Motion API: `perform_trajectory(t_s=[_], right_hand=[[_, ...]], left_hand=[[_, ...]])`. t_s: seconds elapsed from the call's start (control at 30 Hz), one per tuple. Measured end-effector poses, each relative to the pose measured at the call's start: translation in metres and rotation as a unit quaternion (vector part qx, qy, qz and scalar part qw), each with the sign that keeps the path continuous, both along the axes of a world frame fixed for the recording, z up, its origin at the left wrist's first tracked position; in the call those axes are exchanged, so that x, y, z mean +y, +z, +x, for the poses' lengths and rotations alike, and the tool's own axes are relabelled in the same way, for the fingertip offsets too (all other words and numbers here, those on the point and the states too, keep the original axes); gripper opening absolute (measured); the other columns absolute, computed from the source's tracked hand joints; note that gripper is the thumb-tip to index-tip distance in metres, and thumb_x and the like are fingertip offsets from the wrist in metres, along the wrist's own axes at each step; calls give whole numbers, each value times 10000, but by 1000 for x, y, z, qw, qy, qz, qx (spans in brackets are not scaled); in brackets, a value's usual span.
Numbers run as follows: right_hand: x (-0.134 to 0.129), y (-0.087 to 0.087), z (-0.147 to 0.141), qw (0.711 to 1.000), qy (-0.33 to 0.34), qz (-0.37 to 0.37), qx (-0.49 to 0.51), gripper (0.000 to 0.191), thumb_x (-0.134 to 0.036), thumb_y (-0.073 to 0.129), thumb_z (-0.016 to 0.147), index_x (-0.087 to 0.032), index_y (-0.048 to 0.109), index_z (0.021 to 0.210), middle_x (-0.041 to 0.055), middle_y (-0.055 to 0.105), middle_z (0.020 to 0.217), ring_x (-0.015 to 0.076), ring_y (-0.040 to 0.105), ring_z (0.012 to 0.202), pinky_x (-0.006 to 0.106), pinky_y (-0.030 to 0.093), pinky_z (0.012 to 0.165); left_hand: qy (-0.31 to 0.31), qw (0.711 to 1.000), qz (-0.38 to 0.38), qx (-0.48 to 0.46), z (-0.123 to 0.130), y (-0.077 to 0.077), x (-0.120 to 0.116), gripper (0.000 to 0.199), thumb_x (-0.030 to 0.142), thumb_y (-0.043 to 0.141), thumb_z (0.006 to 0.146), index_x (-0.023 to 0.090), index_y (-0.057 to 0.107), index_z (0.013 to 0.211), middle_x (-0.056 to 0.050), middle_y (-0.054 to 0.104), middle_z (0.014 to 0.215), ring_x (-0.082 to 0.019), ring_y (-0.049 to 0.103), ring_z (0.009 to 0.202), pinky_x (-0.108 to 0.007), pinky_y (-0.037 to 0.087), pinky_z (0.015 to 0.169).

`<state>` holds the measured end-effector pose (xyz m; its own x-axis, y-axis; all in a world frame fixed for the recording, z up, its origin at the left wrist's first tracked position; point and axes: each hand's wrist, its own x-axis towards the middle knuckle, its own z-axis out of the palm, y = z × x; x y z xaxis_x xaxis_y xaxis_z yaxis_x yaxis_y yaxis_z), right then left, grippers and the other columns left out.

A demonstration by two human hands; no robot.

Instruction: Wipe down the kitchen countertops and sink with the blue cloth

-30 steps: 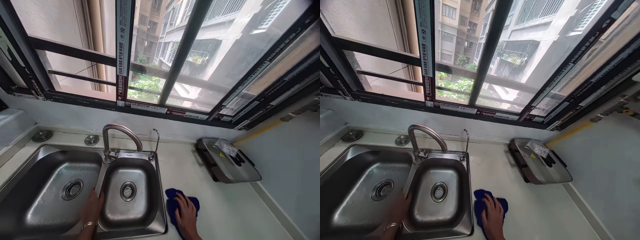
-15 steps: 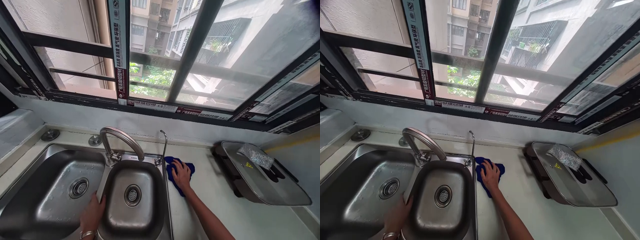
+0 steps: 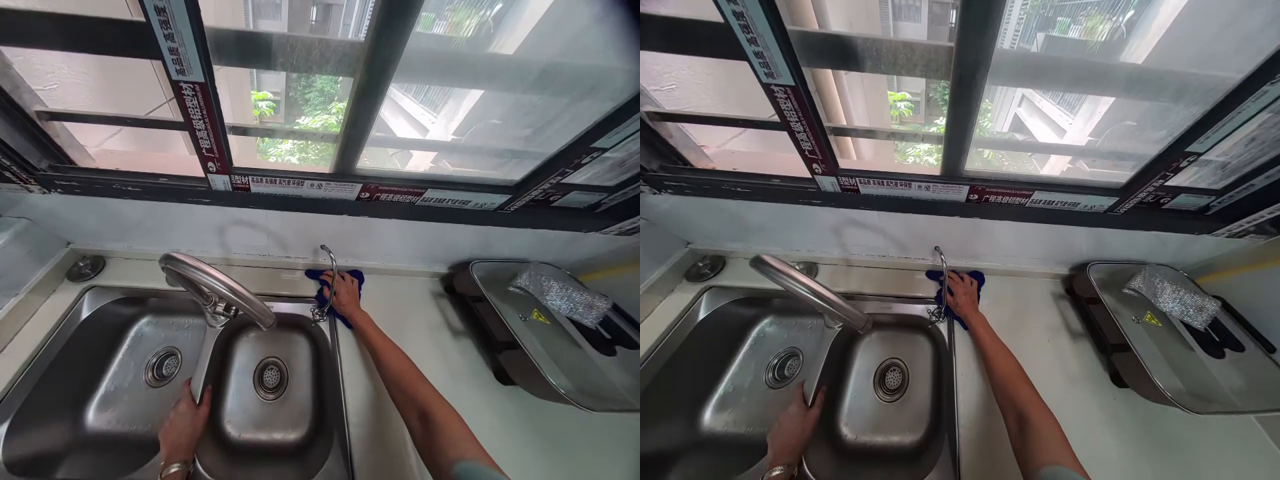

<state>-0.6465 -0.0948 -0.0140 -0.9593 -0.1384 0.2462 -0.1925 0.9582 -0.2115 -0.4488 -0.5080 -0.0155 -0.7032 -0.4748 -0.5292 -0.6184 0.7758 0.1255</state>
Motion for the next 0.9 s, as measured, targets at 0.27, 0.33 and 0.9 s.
perform_trajectory(t_s=[0.27, 0.33, 0.9], right_hand=[[11, -1, 18, 998, -56, -8, 30, 382, -325, 380, 998, -236, 623, 1279, 81, 612, 1371, 295, 450, 1204, 444, 304, 986], [9, -2, 40, 995, -83, -8, 46, 397, -305, 358, 998, -209, 614, 1286, 96, 615, 1364, 311, 433, 1231, 466, 287, 1007], [10, -17, 348, 999, -28, -21, 29, 288, -206, 485, 839, -263, 669, 1054, 47, 684, 1203, 311, 541, 1251, 525, 420, 1022]], left_hand=[[-2, 1000, -8, 4, 3, 0, 2, 696, 621, 243, 910, 180, 379, 1431, -212, 728, 1062, -401, 695, 1017, -480, 495, 867], [-6, 1000, 5, 16, 3, -1, 1, 667, 609, 255, 912, 198, 391, 1419, -202, 730, 1069, -394, 697, 1018, -472, 498, 860], [-27, 991, 67, 114, 14, -1, -4, 633, 504, 319, 919, 76, 451, 1366, -266, 700, 1125, -433, 681, 1026, -530, 497, 869]])
